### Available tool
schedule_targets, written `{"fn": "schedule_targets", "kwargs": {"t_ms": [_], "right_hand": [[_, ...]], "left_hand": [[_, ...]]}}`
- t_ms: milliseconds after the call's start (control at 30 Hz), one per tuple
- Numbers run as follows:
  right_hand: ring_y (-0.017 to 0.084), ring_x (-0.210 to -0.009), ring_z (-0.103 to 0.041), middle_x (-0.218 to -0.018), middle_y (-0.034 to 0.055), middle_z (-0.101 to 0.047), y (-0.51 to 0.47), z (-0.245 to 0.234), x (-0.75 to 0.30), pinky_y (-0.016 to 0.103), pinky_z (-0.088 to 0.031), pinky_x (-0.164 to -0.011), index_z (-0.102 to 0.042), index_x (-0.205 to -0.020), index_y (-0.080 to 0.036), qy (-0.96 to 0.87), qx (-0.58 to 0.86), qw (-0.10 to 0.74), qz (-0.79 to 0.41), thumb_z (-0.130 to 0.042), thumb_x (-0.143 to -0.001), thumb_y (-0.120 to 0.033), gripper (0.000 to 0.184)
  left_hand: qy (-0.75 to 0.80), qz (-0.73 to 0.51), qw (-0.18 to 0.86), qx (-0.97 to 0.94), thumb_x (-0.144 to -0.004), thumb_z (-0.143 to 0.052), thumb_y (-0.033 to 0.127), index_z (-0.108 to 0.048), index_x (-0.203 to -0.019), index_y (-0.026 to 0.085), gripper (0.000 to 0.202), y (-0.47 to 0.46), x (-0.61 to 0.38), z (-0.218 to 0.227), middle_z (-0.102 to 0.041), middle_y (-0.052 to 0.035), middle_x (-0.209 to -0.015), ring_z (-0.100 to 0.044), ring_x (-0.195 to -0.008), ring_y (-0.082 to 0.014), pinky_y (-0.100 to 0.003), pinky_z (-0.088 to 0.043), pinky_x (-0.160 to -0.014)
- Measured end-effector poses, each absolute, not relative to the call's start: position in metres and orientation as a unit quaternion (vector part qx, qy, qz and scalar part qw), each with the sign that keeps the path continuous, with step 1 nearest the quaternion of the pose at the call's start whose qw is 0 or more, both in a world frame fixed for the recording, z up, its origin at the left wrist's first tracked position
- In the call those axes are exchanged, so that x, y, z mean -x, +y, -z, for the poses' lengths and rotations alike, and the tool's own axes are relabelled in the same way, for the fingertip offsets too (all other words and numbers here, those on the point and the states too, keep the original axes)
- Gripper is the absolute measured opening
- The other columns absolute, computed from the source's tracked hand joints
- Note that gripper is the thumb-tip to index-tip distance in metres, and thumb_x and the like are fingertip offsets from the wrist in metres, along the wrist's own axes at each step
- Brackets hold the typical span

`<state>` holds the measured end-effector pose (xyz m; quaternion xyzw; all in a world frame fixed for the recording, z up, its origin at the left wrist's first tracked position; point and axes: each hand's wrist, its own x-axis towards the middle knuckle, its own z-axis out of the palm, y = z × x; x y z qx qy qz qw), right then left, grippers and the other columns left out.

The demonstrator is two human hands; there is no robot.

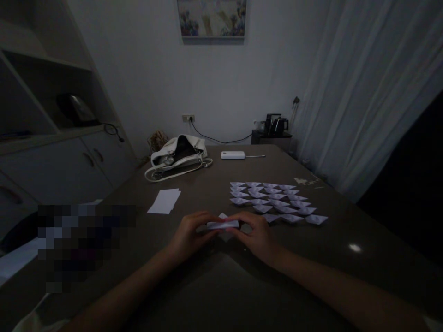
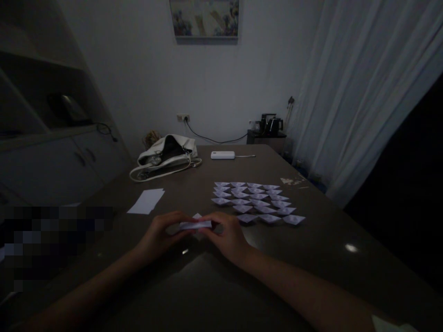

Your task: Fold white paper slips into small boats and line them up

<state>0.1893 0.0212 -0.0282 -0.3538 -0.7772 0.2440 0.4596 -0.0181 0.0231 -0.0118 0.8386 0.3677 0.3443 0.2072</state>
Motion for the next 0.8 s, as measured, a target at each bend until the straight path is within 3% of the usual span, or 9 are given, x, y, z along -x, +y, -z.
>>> {"fn": "schedule_targets", "kwargs": {"t_ms": [267, 400, 567, 800], "right_hand": [[0.014, -0.071, -0.062, -0.083, 0.0036, -0.071, 0.0225, 0.0293, -0.1888, 0.026, -0.047, -0.064, -0.07, -0.09, -0.019, -0.765, 0.347, 0.475, -0.261, -0.066, -0.079, -0.021, 0.012], [0.014, -0.068, -0.061, -0.079, 0.0027, -0.071, 0.0237, 0.03, -0.1888, 0.025, -0.046, -0.061, -0.071, -0.089, -0.02, -0.754, 0.356, 0.481, -0.271, -0.067, -0.079, -0.021, 0.011], [0.014, -0.07, -0.062, -0.081, 0.0034, -0.071, 0.0268, 0.0329, -0.1893, 0.025, -0.046, -0.062, -0.072, -0.089, -0.02, -0.734, 0.359, 0.488, -0.308, -0.067, -0.079, -0.024, 0.012], [0.017, -0.075, -0.065, -0.082, 0.0052, -0.073, 0.0296, 0.035, -0.1896, 0.027, -0.047, -0.066, -0.073, -0.087, -0.018, -0.708, 0.371, 0.48, -0.36, -0.064, -0.082, -0.029, 0.015]], "left_hand": [[0.371, -0.333, 0.216, -0.839, -0.085, -0.06, 0.024, -0.069, -0.102, 0.02, 0.02, 0.0202, 0.0167, 0.0085, -0.072, -0.0056, -0.093, -0.066, -0.084, -0.0185, -0.028, -0.05, -0.074], [0.392, -0.339, 0.218, -0.827, -0.085, -0.06, 0.026, -0.07, -0.102, 0.019, 0.021, 0.0216, 0.0159, 0.0116, -0.073, -0.0048, -0.084, -0.066, -0.073, -0.0175, -0.026, -0.05, -0.065], [0.414, -0.347, 0.248, -0.804, -0.085, -0.06, 0.028, -0.072, -0.1, 0.02, 0.021, 0.0216, 0.0144, 0.0142, -0.074, -0.005, -0.091, -0.067, -0.077, -0.0183, -0.025, -0.05, -0.068], [0.439, -0.345, 0.298, -0.774, -0.085, -0.057, 0.032, -0.074, -0.096, 0.016, 0.025, 0.0205, 0.0115, 0.0129, -0.075, -0.0049, -0.079, -0.067, -0.068, -0.018, -0.023, -0.05, -0.062]]}}
